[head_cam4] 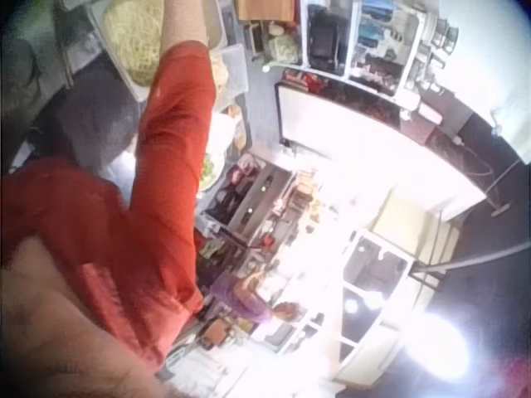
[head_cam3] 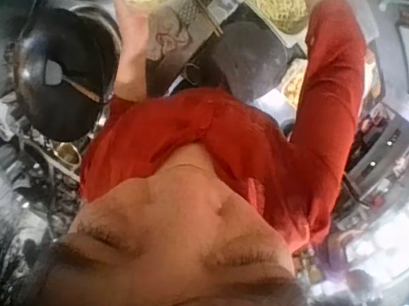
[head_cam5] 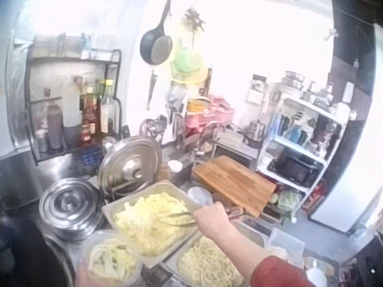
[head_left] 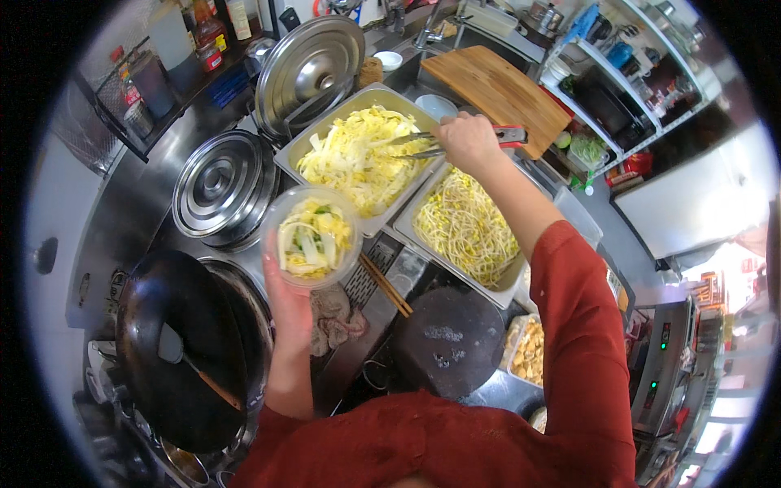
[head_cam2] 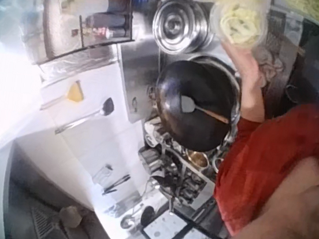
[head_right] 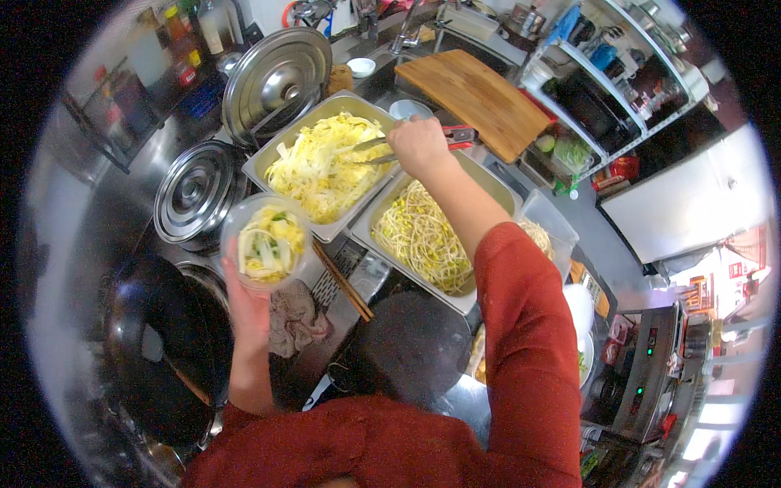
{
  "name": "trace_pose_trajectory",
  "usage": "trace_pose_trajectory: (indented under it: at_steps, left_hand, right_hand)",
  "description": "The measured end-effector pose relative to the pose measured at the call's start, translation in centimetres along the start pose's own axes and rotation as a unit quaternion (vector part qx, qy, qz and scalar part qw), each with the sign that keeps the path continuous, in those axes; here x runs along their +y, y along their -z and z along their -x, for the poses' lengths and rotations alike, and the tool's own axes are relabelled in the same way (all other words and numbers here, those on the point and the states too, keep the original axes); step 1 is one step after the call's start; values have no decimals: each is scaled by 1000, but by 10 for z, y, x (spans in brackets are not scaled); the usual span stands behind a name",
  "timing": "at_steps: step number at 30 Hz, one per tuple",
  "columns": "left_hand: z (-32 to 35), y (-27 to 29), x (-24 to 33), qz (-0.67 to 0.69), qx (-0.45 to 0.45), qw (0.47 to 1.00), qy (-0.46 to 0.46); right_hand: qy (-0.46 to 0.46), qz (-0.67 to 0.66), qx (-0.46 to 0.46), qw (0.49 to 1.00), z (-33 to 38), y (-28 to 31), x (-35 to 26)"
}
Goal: The person assembles multiple small plastic containers with various prepared ingredients. Using tongs, they transfer bean sprouts, shredded cabbage, green vegetables, and fried tofu from metal trays into the containers, then place the filled containers on the counter.
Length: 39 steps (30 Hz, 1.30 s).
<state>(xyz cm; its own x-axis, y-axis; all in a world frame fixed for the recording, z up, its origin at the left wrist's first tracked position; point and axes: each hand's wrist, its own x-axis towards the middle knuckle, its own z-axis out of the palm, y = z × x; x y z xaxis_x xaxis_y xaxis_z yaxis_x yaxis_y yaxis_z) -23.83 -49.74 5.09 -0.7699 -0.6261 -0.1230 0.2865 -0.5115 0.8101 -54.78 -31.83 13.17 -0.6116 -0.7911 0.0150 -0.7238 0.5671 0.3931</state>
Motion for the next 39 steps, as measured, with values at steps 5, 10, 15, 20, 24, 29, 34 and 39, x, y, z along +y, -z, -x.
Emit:
trace_pose_trajectory:
  at_steps: [5,10,15,20,24,29,34,39]
  left_hand:
    - [-30,-3,22,-3,17,999,-40]
    - [-67,-8,21,-1,28,999,-47]
    - [-87,-10,10,22,47,998,-38]
    - [-101,-5,5,18,56,997,-45]
    - [-107,-4,3,1,68,996,-51]
    - [-109,-8,-2,-22,77,996,-50]
    - [-109,-5,-2,0,66,997,-48]
    - [-112,-5,-1,1,80,995,-53]
  right_hand:
    - [-6,-26,-30,999,-23,-24,-5]
    - [-27,-139,21,990,10,11,21]
    - [-24,-101,-79,992,9,4,-3]
    - [-85,-150,-102,980,11,6,-3]
    - [-85,-241,-4,967,34,30,23]
    - [-82,-148,-118,979,12,15,-9]
    - [-75,-171,-128,974,5,-3,-20]
    - [-81,-223,-31,971,40,32,8]
